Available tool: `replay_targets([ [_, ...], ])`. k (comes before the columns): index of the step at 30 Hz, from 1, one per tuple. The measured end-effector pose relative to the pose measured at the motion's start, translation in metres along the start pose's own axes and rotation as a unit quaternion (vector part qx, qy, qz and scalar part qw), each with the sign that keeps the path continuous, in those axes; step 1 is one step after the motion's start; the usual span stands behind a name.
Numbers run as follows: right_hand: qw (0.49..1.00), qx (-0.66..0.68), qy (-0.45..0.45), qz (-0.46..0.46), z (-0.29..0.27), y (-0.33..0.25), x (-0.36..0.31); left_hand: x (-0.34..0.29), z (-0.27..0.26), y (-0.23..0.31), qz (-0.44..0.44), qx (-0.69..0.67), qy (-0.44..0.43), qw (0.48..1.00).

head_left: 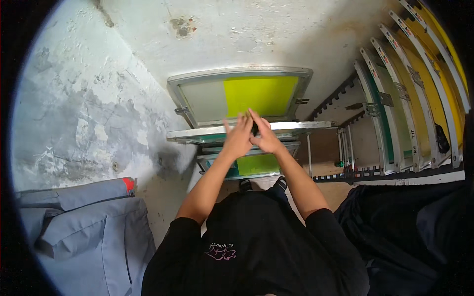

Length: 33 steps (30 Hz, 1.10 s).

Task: Select a screen from the storage rack and wipe its surface clean with a cloth.

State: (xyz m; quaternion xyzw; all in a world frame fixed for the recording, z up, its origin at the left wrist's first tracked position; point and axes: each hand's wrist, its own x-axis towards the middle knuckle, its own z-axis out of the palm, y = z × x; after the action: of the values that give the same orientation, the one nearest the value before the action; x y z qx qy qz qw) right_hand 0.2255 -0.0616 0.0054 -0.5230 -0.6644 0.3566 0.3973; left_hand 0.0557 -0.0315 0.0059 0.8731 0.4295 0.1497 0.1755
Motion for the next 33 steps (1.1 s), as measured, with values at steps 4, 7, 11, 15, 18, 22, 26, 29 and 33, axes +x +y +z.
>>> replay_targets([
  [4, 0.999, 0.007, 0.016, -0.032, 0.001, 0.002, 0.004, 0.016, -0.004, 0.004, 0.054, -0.113, -0.030, 0.992],
  [7, 0.997, -0.060, 0.031, -0.049, 0.011, -0.001, 0.006, 0.016, -0.015, -0.019, 0.082, -0.116, -0.001, 0.990],
  [11, 0.954, -0.292, 0.020, -0.064, 0.022, -0.008, 0.001, 0.012, -0.028, -0.046, -0.034, 0.051, -0.017, 0.998],
  [15, 0.945, -0.327, 0.018, -0.030, 0.024, -0.016, -0.007, 0.014, -0.030, -0.064, -0.014, -0.006, -0.056, 0.998],
  [18, 0.929, -0.370, 0.004, -0.013, 0.016, -0.017, -0.007, 0.016, -0.027, -0.071, -0.029, 0.006, -0.080, 0.996],
  [22, 0.905, -0.423, -0.032, 0.036, -0.038, 0.001, -0.025, 0.020, -0.027, -0.071, -0.035, 0.029, -0.093, 0.995],
  [26, 0.878, -0.441, 0.041, 0.178, -0.138, 0.042, -0.075, 0.020, -0.027, -0.068, -0.027, 0.055, -0.098, 0.993],
  [29, 0.866, -0.434, 0.113, 0.219, -0.174, 0.068, -0.092, 0.017, -0.026, -0.066, -0.021, 0.054, -0.104, 0.993],
  [33, 0.850, -0.434, 0.142, 0.263, -0.147, 0.071, -0.079, 0.013, -0.026, -0.058, -0.019, 0.070, -0.102, 0.992],
])
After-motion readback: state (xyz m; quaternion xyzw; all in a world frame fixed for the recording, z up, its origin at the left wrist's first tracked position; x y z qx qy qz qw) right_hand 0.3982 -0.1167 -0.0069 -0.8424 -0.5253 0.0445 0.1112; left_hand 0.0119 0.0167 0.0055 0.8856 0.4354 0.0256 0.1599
